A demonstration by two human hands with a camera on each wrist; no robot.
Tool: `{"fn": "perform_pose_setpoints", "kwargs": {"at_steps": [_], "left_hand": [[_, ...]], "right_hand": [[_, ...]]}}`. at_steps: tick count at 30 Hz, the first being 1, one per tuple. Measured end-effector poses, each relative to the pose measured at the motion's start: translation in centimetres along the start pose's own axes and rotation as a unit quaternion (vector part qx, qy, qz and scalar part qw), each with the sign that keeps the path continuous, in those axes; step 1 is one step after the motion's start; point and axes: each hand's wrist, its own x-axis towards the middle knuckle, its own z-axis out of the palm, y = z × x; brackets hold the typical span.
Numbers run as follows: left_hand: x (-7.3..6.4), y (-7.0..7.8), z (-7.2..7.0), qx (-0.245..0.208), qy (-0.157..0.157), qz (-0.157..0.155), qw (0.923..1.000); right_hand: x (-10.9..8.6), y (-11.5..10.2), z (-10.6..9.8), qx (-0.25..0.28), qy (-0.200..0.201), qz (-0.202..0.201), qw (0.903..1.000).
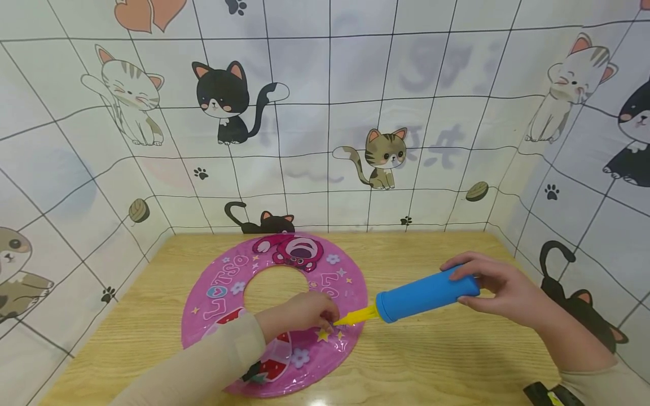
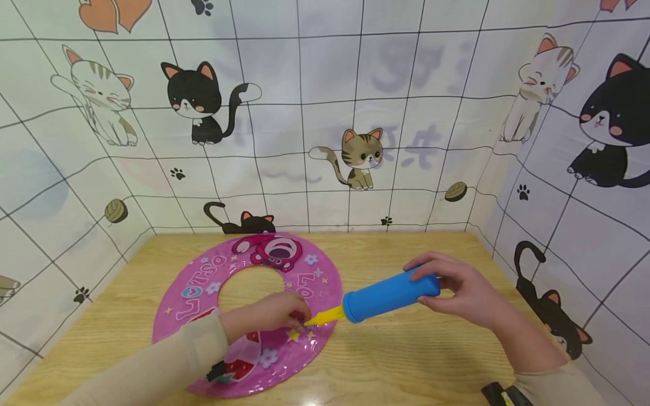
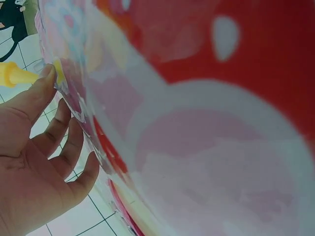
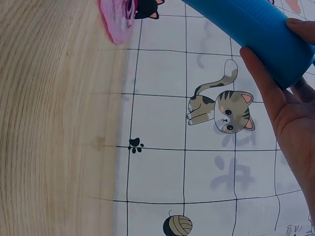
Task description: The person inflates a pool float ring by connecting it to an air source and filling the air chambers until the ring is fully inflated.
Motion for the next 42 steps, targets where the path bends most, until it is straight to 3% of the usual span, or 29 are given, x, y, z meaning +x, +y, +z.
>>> {"fn": "perform_pose_setpoints", "kwargs": {"at_steps": [8,15,19,28,36,42], "left_hand": [[0.3,0.0,0.0,0.003,-0.018,-0.026,0.9995],[0.3,0.1,0.0,0.007,-0.027,-0.027,0.9993],[0.3,0.2,-0.1,0.007,-0.028,-0.022,0.9993],[0.4,0.2,-0.1,-0.006,-0.033,-0.025,0.9991],[0.4,0.0,-0.1,-0.019,-0.034,-0.021,0.999],[0.5,0.1,-0.1,-0.016,-0.035,-0.015,0.9992]], "right_hand": [[1.6,-0.8,0.0,-0.039,-0.032,-0.051,0.9974],[3.8,-1.1,-0.3,-0.066,-0.036,-0.028,0.9968],[4.4,-0.8,0.0,-0.044,-0.012,-0.013,0.9989],[4.7,0.0,0.4,0.061,0.023,0.001,0.9979],[4.8,0.4,0.2,0.07,0.021,-0.004,0.9973],[5.8,0.0,0.1,0.061,0.012,0.022,0.9978]]}}
